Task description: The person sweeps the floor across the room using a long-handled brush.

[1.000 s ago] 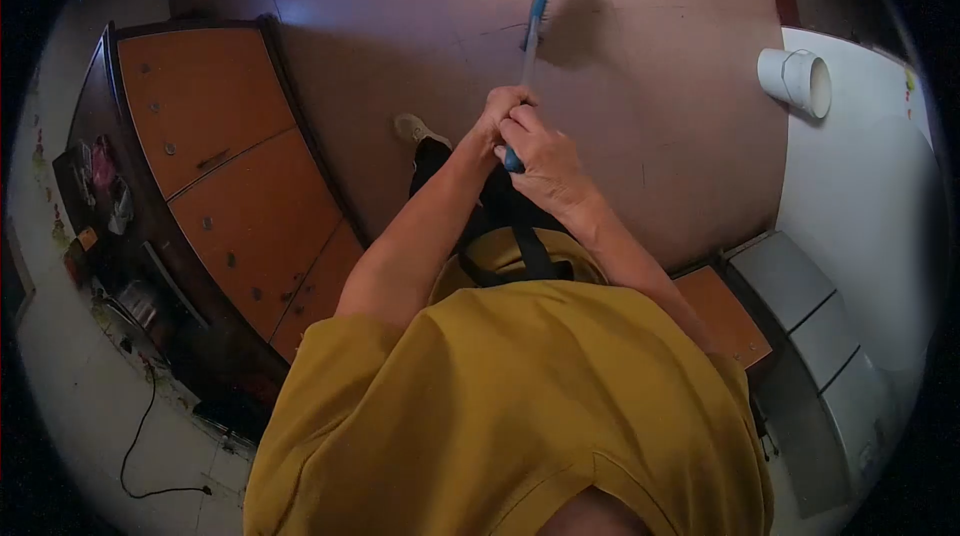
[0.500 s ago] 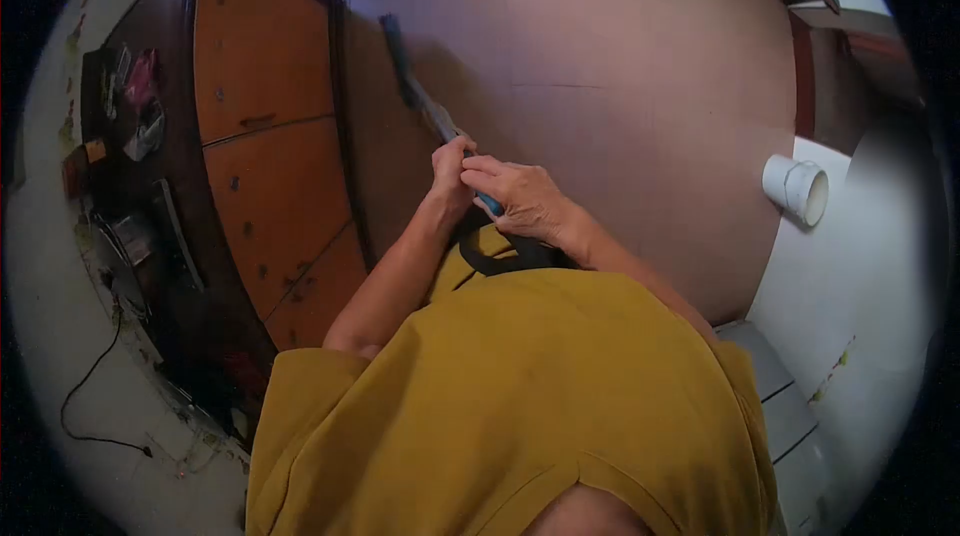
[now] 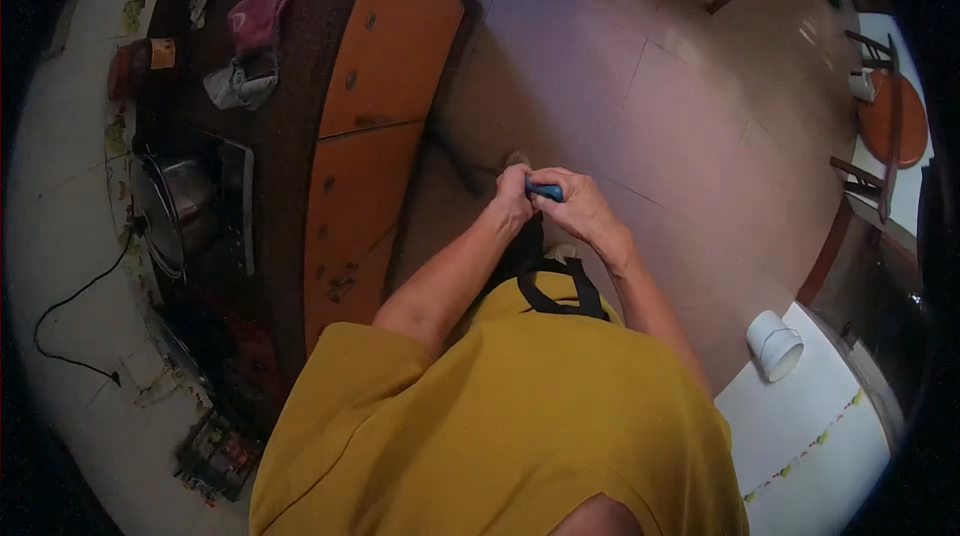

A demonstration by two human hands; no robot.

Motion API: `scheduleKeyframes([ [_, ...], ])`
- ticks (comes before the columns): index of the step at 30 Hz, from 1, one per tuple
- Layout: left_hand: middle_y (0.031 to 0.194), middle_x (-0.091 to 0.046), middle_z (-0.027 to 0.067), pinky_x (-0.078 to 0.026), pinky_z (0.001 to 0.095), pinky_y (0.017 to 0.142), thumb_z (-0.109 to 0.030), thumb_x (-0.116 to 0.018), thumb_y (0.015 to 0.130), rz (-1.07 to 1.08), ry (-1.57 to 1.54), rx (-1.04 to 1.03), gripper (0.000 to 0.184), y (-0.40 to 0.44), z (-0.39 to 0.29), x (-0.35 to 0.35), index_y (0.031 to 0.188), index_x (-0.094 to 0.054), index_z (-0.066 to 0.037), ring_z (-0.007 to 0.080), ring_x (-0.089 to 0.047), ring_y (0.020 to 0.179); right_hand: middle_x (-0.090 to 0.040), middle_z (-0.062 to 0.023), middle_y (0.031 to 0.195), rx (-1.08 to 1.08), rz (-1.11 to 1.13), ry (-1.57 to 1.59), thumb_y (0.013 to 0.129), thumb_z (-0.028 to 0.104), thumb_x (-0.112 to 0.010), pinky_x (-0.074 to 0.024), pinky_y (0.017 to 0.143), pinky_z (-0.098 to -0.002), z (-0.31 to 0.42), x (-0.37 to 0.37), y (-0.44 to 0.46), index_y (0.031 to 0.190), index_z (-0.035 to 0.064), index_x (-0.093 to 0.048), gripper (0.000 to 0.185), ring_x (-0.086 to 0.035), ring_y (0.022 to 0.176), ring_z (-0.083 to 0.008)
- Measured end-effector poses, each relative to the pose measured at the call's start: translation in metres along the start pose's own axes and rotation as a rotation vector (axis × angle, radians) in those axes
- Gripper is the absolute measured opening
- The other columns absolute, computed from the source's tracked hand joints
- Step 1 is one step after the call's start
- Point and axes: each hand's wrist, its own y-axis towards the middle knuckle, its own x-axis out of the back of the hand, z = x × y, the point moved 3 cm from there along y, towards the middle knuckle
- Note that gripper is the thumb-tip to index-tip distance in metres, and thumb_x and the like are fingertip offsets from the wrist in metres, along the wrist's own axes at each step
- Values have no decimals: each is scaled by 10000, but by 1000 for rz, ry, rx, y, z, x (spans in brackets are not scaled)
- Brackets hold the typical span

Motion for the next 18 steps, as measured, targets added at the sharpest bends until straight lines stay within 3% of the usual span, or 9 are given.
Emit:
scheduleKeyframes([
  [1, 789, -499, 116, -481, 427, 656, -134, -446, 722, 47, 80, -72, 72, -14, -7, -19, 702, -459, -65, 278, -531, 756, -628, -119, 1021, 12, -30, 27, 751, 102, -624, -471, 803, -317, 1, 9, 5, 1008, 28, -625, 268, -612, 884, -239],
  [3, 808, -495, 111, -470, 436, 615, -137, -451, 721, 56, 27, -25, 60, -18, -12, -48, 712, -462, -78, 275, -527, 753, -635, -101, 1019, -12, -55, 64, 759, 82, -629, -472, 804, -295, 3, 21, 14, 1013, 14, -625, 262, -605, 886, -199],
  [6, 799, -468, 98, -444, 418, 559, -187, -468, 716, 41, 197, 51, 93, -19, -19, -70, 726, -449, -97, 253, -499, 714, -630, -92, 1023, -134, -109, 192, 793, 48, -618, -469, 818, -274, -9, 37, 23, 1020, -19, -619, 236, -586, 911, -162],
  [7, 799, -461, 92, -434, 405, 541, -181, -497, 693, 55, 149, 12, 112, -21, -18, -74, 738, -449, -91, 238, -493, 705, -630, -92, 1023, -130, -107, 195, 793, 48, -618, -469, 818, -274, -12, 40, 22, 1020, -19, -619, 236, -586, 911, -162],
  [9, 779, -459, 90, -430, 410, 535, -128, -513, 675, 34, 206, -50, 120, -37, -19, -82, 770, -470, -70, 235, -492, 698, -630, -142, 1043, -91, -157, 204, 786, 85, -621, -469, 835, -328, -12, 43, 15, 1035, 8, -623, 261, -617, 937, -252],
  [13, 705, -454, 96, -423, 423, 529, -73, -514, 671, 38, 332, -90, 73, -52, -26, -92, 693, -478, -13, 230, -486, 633, -613, -143, 1079, -77, -213, 158, 808, 95, -626, -462, 844, -333, -3, 49, 3, 1048, 10, -609, 255, -603, 970, -258],
  [15, 692, -472, 104, -429, 425, 532, -73, -524, 691, 9, 278, -179, 91, -48, -28, -91, 658, -480, -1, 227, -495, 614, -595, -149, 1111, 47, -184, 116, 824, 130, -624, -458, 849, -335, 1, 49, 5, 1057, 10, -590, 264, -590, 999, -276],
  [16, 686, -476, 106, -432, 425, 535, -72, -527, 698, -12, 248, -223, 92, -51, -33, -93, 666, -487, 4, 225, -497, 613, -614, -121, 1065, 62, -182, 31, 840, 103, -613, -454, 851, -292, 2, 49, 9, 1047, -10, -593, 236, -583, 976, -212],
  [18, 729, -517, 125, -442, 412, 541, -81, -525, 720, -41, 204, -243, 113, -54, -38, -95, 697, -516, 30, 230, -522, 633, -612, -122, 1072, 69, -130, 73, 842, 99, -608, -454, 854, -294, 9, 56, 18, 1051, -8, -590, 236, -580, 983, -212],
])
